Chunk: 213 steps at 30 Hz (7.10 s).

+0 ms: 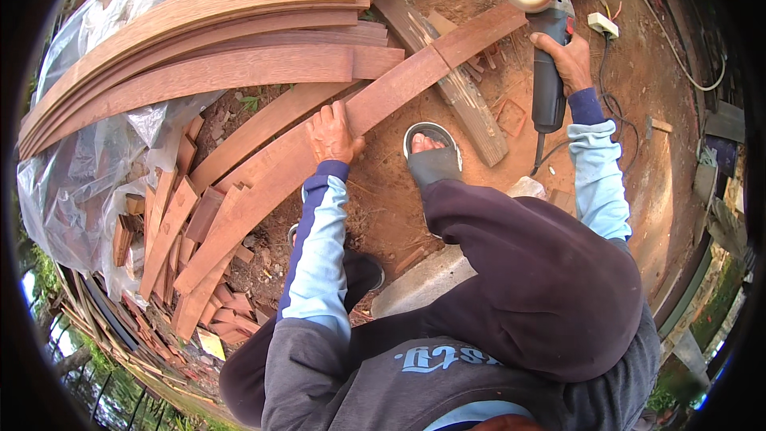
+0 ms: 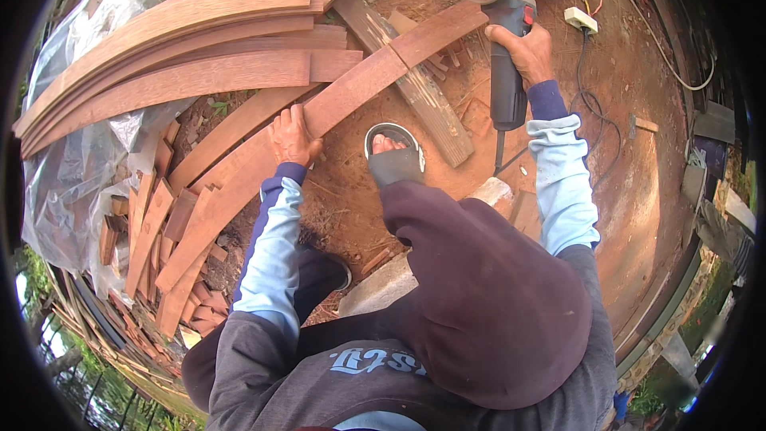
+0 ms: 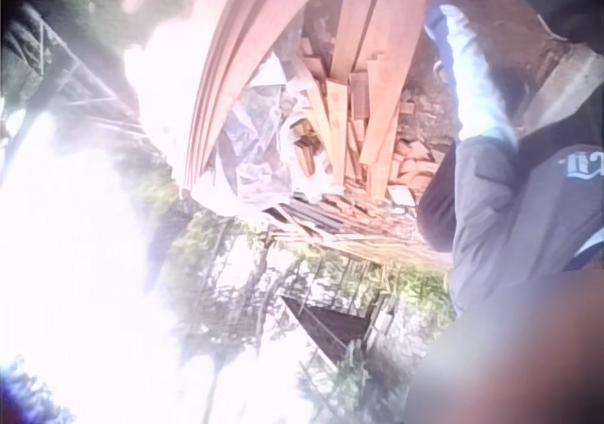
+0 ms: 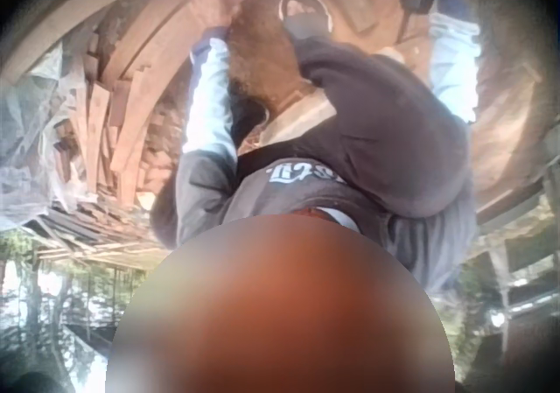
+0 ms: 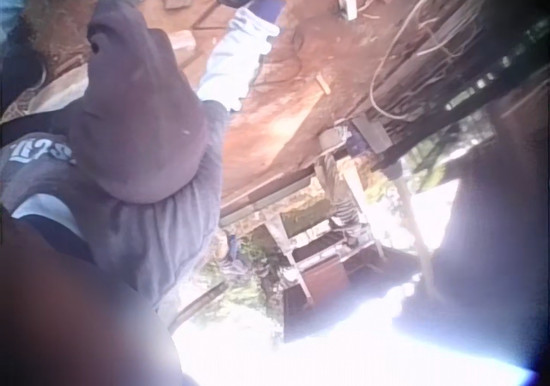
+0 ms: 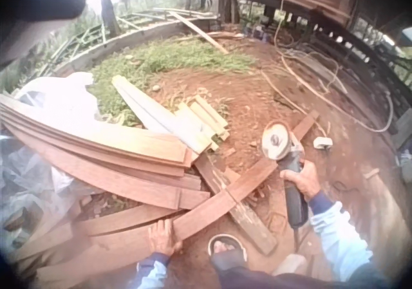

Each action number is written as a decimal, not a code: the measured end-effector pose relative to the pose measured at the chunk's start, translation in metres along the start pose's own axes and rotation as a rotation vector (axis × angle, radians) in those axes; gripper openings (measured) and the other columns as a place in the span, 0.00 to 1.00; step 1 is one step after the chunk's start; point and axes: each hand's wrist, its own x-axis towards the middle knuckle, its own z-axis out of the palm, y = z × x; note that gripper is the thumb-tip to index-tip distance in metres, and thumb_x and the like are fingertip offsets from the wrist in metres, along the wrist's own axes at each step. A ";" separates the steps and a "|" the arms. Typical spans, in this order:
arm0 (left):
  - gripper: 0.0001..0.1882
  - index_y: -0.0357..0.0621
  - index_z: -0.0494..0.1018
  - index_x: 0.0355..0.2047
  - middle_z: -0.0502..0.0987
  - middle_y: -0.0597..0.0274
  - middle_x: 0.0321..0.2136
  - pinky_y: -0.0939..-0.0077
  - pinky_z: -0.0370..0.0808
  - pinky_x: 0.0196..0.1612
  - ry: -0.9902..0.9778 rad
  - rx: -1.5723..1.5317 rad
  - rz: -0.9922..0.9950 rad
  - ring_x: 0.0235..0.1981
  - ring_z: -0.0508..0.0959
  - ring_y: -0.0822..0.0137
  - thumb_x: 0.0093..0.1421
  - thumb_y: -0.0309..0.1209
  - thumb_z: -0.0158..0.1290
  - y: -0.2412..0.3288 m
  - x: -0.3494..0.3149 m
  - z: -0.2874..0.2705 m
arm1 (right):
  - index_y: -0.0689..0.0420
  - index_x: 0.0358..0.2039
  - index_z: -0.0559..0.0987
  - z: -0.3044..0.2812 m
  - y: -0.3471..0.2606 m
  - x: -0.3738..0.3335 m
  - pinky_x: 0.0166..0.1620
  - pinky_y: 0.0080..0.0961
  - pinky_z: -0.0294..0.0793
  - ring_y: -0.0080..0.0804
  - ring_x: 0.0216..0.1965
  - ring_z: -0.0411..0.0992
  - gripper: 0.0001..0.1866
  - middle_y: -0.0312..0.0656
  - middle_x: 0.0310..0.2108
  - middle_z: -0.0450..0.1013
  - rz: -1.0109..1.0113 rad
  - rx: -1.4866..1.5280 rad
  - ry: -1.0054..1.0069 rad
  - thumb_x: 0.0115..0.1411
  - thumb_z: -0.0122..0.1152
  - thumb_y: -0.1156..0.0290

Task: The person uses an angle grinder to sand the edges and surfaces of several reddish-brown wooden planks. They pick up planks from a pile, hold them against a support, and grind the wood, then place the finished pieces back on the pile.

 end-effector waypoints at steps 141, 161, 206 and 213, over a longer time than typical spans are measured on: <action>0.20 0.33 0.74 0.43 0.80 0.59 0.29 0.78 0.74 0.37 -0.476 -1.302 -0.141 0.30 0.77 0.74 0.58 0.37 0.62 0.126 -0.025 -0.042 | 0.63 0.36 0.74 -0.050 0.204 0.000 0.31 0.30 0.79 0.34 0.25 0.75 0.15 0.44 0.28 0.73 0.581 0.798 0.110 0.49 0.64 0.71; 0.37 0.29 0.72 0.41 0.75 0.43 0.37 0.65 0.72 0.41 -0.282 -2.015 0.879 0.37 0.76 0.56 0.62 0.61 0.45 0.191 -0.037 -0.270 | 0.73 0.26 0.80 -0.030 0.198 -0.020 0.24 0.33 0.75 0.36 0.23 0.77 0.32 0.51 0.23 0.77 0.376 -0.199 0.365 0.42 0.71 0.49; 0.41 0.26 0.72 0.45 0.76 0.45 0.41 0.64 0.72 0.46 -0.459 -2.078 0.963 0.41 0.76 0.59 0.62 0.62 0.44 0.185 -0.059 -0.271 | 0.69 0.51 0.72 0.030 0.131 -0.041 0.46 0.26 0.75 0.33 0.42 0.76 0.25 0.51 0.44 0.76 -0.072 -0.160 0.215 0.61 0.60 0.63; 0.41 0.25 0.73 0.46 0.76 0.45 0.42 0.64 0.72 0.47 -0.430 -2.014 0.880 0.42 0.76 0.60 0.62 0.62 0.44 0.177 -0.053 -0.262 | 0.66 0.50 0.75 0.077 0.120 -0.038 0.48 0.31 0.74 0.38 0.45 0.76 0.24 0.53 0.42 0.77 0.038 -0.048 -0.040 0.60 0.60 0.60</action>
